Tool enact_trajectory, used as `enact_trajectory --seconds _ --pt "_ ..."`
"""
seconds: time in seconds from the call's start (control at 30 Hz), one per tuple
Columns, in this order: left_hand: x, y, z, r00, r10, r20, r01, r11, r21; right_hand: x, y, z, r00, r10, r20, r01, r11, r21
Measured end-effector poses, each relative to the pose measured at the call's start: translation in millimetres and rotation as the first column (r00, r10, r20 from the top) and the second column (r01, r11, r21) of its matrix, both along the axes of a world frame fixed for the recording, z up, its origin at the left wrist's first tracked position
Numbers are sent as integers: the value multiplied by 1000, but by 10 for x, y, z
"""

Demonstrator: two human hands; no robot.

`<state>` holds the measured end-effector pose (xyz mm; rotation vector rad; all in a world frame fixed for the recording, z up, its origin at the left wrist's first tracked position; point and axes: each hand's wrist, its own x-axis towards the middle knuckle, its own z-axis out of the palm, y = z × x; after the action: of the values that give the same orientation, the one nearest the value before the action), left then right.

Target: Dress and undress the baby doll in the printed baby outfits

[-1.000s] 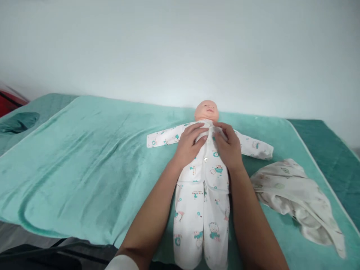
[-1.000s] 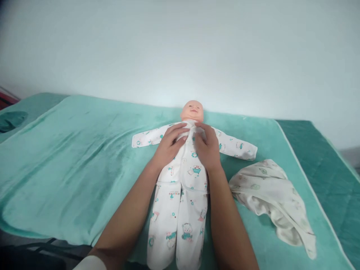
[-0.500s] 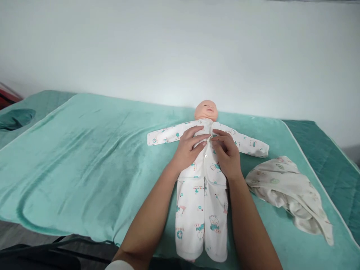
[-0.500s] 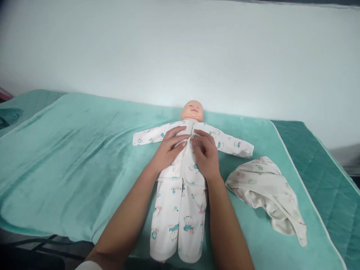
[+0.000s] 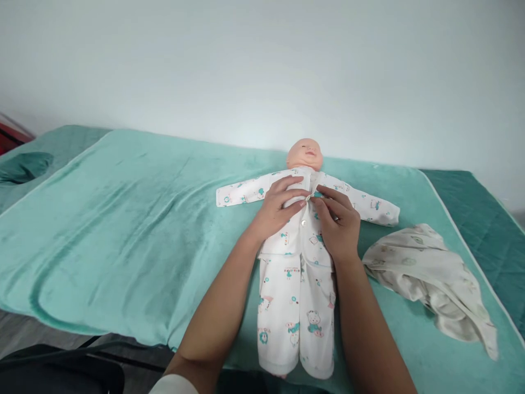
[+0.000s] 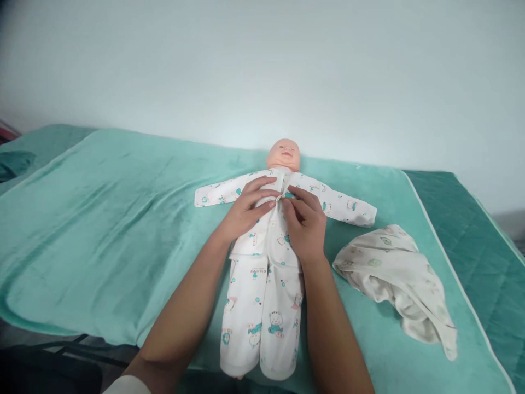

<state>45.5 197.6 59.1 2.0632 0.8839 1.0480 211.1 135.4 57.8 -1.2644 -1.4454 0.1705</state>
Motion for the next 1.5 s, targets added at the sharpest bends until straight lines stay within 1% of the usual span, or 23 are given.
enact_trajectory --seconds 0.07,0.13,0.27,0.33,0.53,0.6,0.67,0.73,0.83,0.9,1.03,1.2,1.3,1.4,1.5 --pt "-6 -1 -4 1000 -10 -9 10 1000 -2 -2 -2 5 999 -4 31 3 1000 12" --pt "-11 -3 -8 1000 -18 -22 18 1000 1 3 1 2 1000 0 26 0 1000 -9" --pt "-14 -17 -23 999 -16 -47 17 999 36 28 28 -31 994 32 -101 -43 993 -111" --pt "-11 -30 -28 998 -7 -66 12 997 70 36 47 -51 985 41 -170 -65 988 -140" --pt "-13 -64 -40 992 -2 -124 22 986 164 38 77 -77 962 38 -270 -76 988 -131" --pt "-22 -73 -43 991 -10 -131 33 984 172 41 73 -75 966 49 -253 -80 990 -113" --pt "-30 -86 -40 989 -19 -147 44 984 172 44 63 -68 980 68 -186 -89 990 -112" --pt "-33 -101 -29 985 -20 -169 49 985 168 45 53 -59 990 78 -121 -95 985 -143" --pt "-22 -115 -18 985 -11 -172 39 986 160 47 46 -51 994 77 -81 -91 979 -184" --pt "-7 -114 -22 993 2 -121 17 988 153 50 48 -52 995 79 -67 -90 981 -173" --pt "22 -107 -46 998 55 32 -58 992 110 64 54 -60 994 90 -69 -99 984 -151" --pt "29 -123 -27 998 55 40 -58 995 78 61 50 -53 991 85 -101 -99 984 -145" --pt "-6 -133 25 1000 15 14 -16 998 66 45 46 -45 984 56 -170 -74 992 -101" --pt "-85 -134 100 993 -100 -69 102 994 30 36 47 -44 968 41 -247 -60 996 -69" --pt "-172 -125 170 967 -209 -146 208 978 -22 51 39 -34 965 68 -252 -94 991 -93"
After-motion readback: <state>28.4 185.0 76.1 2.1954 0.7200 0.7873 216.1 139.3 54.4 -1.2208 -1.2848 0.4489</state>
